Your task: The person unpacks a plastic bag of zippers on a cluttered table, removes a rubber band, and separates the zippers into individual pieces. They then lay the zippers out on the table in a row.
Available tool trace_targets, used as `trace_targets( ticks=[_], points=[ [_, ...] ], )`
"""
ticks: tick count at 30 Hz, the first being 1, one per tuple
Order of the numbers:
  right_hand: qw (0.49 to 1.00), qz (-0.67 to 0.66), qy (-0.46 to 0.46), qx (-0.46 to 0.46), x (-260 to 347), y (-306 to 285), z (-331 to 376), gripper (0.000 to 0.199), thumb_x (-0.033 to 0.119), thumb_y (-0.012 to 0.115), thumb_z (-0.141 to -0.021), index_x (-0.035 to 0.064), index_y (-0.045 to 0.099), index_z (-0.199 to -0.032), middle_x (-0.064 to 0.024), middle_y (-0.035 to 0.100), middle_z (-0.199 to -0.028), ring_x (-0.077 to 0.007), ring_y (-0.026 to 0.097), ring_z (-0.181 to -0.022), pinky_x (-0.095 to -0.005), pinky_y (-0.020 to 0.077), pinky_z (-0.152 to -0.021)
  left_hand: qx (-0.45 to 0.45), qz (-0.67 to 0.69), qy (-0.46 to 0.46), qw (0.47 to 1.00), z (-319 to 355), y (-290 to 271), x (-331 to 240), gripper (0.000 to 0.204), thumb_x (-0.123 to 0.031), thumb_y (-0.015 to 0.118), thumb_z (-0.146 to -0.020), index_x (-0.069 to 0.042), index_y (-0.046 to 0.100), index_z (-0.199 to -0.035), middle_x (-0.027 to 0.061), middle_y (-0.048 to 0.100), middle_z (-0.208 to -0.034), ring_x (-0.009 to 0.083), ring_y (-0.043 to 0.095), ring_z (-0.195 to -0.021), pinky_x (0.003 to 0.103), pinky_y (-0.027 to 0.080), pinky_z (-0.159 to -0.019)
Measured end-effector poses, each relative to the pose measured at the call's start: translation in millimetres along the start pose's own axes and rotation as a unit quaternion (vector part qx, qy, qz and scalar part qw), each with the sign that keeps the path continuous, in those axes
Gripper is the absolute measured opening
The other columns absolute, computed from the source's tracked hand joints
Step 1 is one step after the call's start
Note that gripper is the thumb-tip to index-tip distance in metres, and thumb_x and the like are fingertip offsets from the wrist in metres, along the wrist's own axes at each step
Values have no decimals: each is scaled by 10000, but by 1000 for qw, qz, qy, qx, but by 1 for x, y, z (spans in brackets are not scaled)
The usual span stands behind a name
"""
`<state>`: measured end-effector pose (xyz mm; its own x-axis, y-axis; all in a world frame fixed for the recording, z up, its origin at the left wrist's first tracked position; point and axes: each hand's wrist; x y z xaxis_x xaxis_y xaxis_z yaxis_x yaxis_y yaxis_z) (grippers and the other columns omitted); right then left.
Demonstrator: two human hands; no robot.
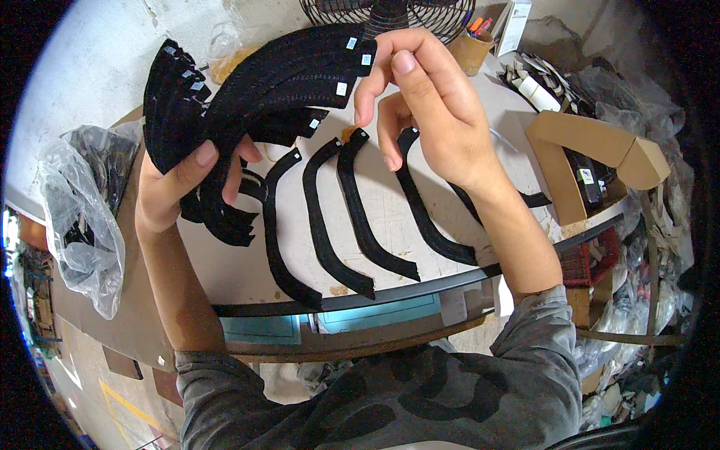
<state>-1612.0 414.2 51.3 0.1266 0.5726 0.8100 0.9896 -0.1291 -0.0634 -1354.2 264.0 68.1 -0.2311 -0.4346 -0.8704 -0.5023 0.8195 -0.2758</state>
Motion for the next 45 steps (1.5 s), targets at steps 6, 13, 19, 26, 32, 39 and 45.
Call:
trace_targets(
  ticks=[6, 13, 19, 26, 32, 39, 45],
  points=[
    [1000, -3, 0, -1, 0, 1, 0, 271, 235, 309, -1137, 42, 459, -1254, -138, 652, -873, -133, 540, -445, -214, 443, -415, -9, -3, -6, 1000, 0, 1, -2, 379, -286, 636, -940, 81, 676, -1027, 170, 726, -910, 184, 630, -556, 317, 515, -663],
    [1000, -15, -2, -7, -1, 1, 0, 263, 230, 318, -1136, 43, 471, -1241, -138, 654, -872, -129, 538, -439, -212, 440, -409, -19, -30, 16, 999, -3, 4, 3, 427, -341, 647, -929, 80, 655, -1002, 156, 696, -852, 191, 588, -478, 296, 477, -547],
    [999, 9, 21, -27, 6, 2, -1, 201, 223, 483, -1097, 30, 512, -1147, -110, 634, -899, -109, 552, -465, -217, 443, -398, -13, -25, -1, 1000, -1, 2, 2, 438, -359, 653, -930, 75, 660, -986, 159, 693, -856, 186, 591, -482, 290, 479, -551],
    [998, 24, -15, -55, 1, 1, 1, 227, 85, 683, -971, 34, 496, -1089, -65, 615, -968, -77, 582, -531, -205, 459, -408, 2, -9, 7, 1000, -2, 2, 3, 388, -309, 648, -939, 70, 672, -1019, 154, 722, -896, 162, 636, -572, 277, 487, -572],
    [997, 24, -15, -73, 6, 7, 0, 343, 61, 652, -983, -2, 531, -1299, -53, 598, -974, -79, 564, -511, -206, 442, -398, 6, -10, 5, 1000, -2, 2, 2, 367, -286, 653, -942, 69, 669, -1034, 156, 722, -902, 165, 638, -584, 277, 488, -573],
    [995, 63, -13, -74, 5, 0, -1, 302, 57, 677, -971, -13, 618, -1260, -61, 623, -1004, -69, 550, -495, -198, 419, -411, -3, -21, 8, 1000, 0, 5, 4, 367, -286, 674, -946, 66, 672, -1049, 166, 725, -918, 167, 630, -591, 291, 494, -584],
    [988, 106, -57, -92, 0, -6, -1, 205, 34, 675, -964, -32, 646, -1156, -116, 659, -1041, -79, 554, -492, -199, 440, -432, -42, -78, 20, 996, 2, -3, 8, 413, -366, 647, -972, 42, 675, -1022, 109, 688, -779, 159, 622, -613, 290, 485, -595]
  ],
)
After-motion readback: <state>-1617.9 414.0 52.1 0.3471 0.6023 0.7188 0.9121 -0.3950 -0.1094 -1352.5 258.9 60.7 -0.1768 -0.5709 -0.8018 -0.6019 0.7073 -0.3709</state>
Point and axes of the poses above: each hand's wrist, its own z-axis away from the middle knuckle, its own y-axis out of the palm, x = y × z
